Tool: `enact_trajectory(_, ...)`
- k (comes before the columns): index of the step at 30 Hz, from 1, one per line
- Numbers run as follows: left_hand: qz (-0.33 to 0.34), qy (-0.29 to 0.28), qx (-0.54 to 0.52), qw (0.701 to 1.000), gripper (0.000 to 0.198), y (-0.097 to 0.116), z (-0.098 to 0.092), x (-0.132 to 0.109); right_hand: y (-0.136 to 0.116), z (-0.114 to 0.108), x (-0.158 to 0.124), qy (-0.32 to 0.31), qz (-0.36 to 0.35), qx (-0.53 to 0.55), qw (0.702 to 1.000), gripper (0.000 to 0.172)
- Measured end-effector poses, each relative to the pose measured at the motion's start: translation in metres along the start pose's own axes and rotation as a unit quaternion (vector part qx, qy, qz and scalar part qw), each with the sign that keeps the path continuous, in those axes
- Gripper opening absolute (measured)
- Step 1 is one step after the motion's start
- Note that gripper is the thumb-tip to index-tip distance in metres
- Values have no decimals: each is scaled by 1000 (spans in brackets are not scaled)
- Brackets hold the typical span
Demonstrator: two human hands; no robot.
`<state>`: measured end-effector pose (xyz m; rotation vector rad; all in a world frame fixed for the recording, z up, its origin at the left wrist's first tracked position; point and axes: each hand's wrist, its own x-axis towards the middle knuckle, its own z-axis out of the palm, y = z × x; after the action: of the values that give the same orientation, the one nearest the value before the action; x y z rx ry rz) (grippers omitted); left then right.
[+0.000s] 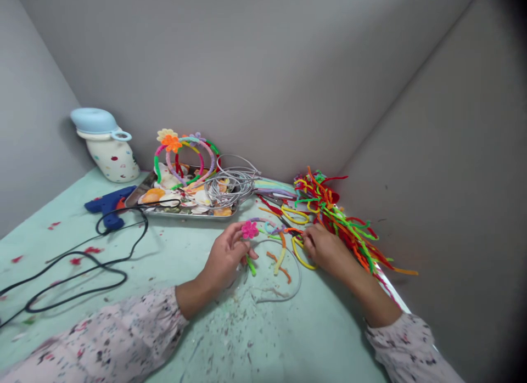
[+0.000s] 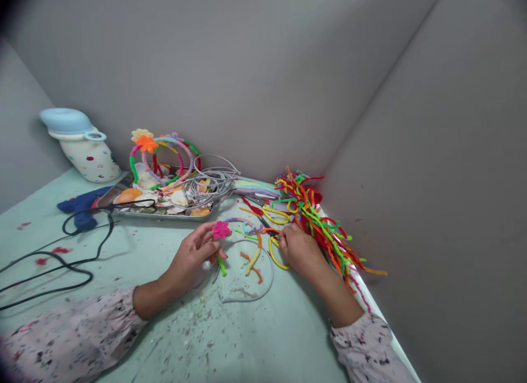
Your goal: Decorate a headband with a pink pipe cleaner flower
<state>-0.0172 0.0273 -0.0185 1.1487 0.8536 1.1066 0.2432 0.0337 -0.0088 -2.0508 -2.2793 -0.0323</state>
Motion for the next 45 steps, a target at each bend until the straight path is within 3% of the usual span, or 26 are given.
enact_trajectory(7, -8, 11, -9, 1000, 38, 2, 2, -1, 14, 0, 1, 8, -56, 110, 992, 22)
enact_trajectory(14, -3, 14, 3, 1000, 36, 5, 4, 0, -3, 3, 0, -34, -54, -85, 994, 28)
enact_trajectory(17, -4, 13, 4, 1000, 36, 5, 4, 0, -8, 4, 2, -31, -40, -114, 992, 25)
enact_trajectory(21, -7, 11, 4, 1000, 38, 4, 3, 1, -5, 2, 4, 18, -20, -34, 999, 18)
enact_trajectory(26, -11, 15, -7, 1000, 38, 3, 3, 1, -1, -2, 4, 67, -17, 174, 982, 15)
enact_trajectory(29, -7, 17, -6, 1000, 38, 3, 3, 1, -10, -3, 4, 40, 18, 335, 941, 13)
enact_trajectory(31, -1, 16, -4, 1000, 37, 3, 3, 1, -22, -4, 3, -20, 46, 482, 875, 15)
enact_trajectory(33, 4, 16, -5, 1000, 37, 2, 2, 1, -35, -7, 3, -75, 61, 611, 786, 18)
enact_trajectory(35, 2, 14, -7, 1000, 37, 2, 2, 1, -47, -9, 2, -89, 60, 693, 713, 20)
enact_trajectory(38, 2, 7, -11, 1000, 37, 1, 2, 1, -58, -11, 1, -108, 59, 731, 671, 23)
enact_trajectory(40, 4, 5, -9, 1000, 37, 0, 2, 1, -61, -11, -1, -120, 57, 718, 683, 26)
enact_trajectory(41, 6, 5, -7, 1000, 37, 0, 2, 1, -61, -11, -1, -123, 54, 696, 705, 27)
enact_trajectory(43, 6, 7, -6, 1000, 37, 0, 2, 1, -58, -13, -1, -102, 57, 627, 770, 27)
enact_trajectory(45, 2, 12, -7, 1000, 38, 1, 2, 1, -49, -19, 0, -23, 71, 539, 839, 26)
